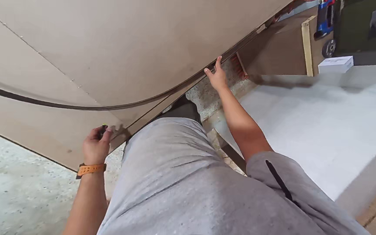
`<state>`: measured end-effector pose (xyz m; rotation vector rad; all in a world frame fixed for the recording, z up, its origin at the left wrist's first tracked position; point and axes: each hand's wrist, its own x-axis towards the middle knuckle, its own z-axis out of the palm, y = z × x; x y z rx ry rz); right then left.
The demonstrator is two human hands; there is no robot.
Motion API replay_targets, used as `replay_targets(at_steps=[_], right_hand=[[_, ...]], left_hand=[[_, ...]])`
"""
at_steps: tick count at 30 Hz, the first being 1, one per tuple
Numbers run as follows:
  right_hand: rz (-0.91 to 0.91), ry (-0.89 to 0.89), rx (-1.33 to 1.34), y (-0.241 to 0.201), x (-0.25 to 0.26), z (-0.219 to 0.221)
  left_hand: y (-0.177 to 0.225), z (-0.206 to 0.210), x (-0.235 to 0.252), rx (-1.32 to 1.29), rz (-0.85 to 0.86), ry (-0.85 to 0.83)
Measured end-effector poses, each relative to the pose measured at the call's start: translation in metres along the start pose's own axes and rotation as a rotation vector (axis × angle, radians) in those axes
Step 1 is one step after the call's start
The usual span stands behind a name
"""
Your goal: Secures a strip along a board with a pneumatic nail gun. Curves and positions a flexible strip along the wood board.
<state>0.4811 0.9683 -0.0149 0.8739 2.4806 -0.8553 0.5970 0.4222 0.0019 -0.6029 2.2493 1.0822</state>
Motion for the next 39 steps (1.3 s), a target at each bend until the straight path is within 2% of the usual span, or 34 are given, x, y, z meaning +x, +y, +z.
replay_targets(at_steps=[4,9,17,22,34,39], right_hand=[[-0.007,0.017,0.071,0.0,0.0,0.004],[0.008,0.082,0.125,0.0,0.003,0.013],[0.039,0.063,0.128,-0.001,0.002,0.011],[-0.001,0.06,0.185,-0.001,0.002,0.012],[0.035,0.037,0.073,-0.008,0.003,0.006],[-0.096,0.079,0.14,-0.012,-0.01,0.012]], left_hand=[[0.015,-0.022,0.052,-0.176,-0.091,0.035],[0.039,-0.025,0.084,-0.317,-0.206,0.126],[0.038,-0.023,0.091,-0.343,-0.181,0.124],[0.039,-0.029,0.09,-0.294,-0.2,0.107],[0.033,-0.03,0.095,-0.295,-0.188,0.095],[0.03,-0.039,0.093,-0.256,-0.247,0.101]])
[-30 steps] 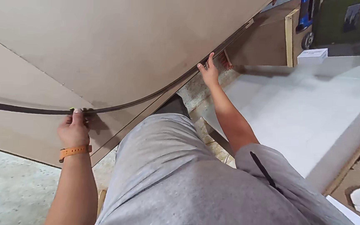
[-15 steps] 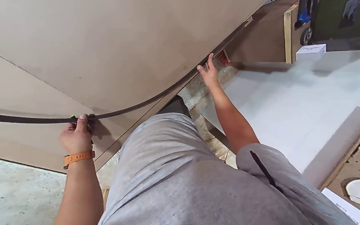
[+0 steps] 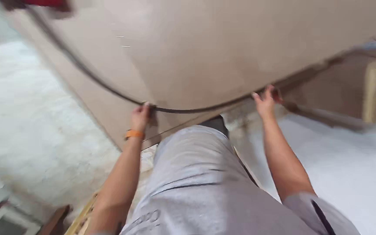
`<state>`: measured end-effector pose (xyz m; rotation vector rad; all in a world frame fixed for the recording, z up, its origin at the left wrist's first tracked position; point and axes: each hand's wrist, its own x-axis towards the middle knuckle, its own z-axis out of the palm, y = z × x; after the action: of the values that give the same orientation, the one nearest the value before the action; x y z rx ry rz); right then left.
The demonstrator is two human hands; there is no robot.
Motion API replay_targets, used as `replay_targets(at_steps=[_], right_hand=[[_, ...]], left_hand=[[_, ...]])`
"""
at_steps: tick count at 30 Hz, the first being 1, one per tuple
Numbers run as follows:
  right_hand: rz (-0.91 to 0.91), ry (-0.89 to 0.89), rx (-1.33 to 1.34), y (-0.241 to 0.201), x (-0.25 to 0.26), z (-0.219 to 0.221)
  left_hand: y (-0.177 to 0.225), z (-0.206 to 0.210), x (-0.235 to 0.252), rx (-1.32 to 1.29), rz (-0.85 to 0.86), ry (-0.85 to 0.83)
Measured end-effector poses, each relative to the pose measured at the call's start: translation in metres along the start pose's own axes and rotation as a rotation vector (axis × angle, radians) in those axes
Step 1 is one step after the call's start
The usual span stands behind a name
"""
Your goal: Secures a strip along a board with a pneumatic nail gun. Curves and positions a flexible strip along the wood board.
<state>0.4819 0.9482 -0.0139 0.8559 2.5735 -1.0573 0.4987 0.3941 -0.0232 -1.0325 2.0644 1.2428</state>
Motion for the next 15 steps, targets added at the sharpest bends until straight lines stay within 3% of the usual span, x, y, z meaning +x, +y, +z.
replay_targets(at_steps=[3,9,15], right_hand=[[-0.081,-0.017,0.009,0.006,0.006,0.0],[0.0,0.008,-0.181,0.01,0.006,-0.005],[-0.041,0.029,-0.264,0.013,0.008,-0.003]], left_hand=[[-0.008,-0.004,0.003,-0.045,-0.003,0.01],[-0.016,-0.029,0.004,-0.079,0.02,0.04],[-0.014,-0.058,-0.006,-0.08,0.062,0.104]])
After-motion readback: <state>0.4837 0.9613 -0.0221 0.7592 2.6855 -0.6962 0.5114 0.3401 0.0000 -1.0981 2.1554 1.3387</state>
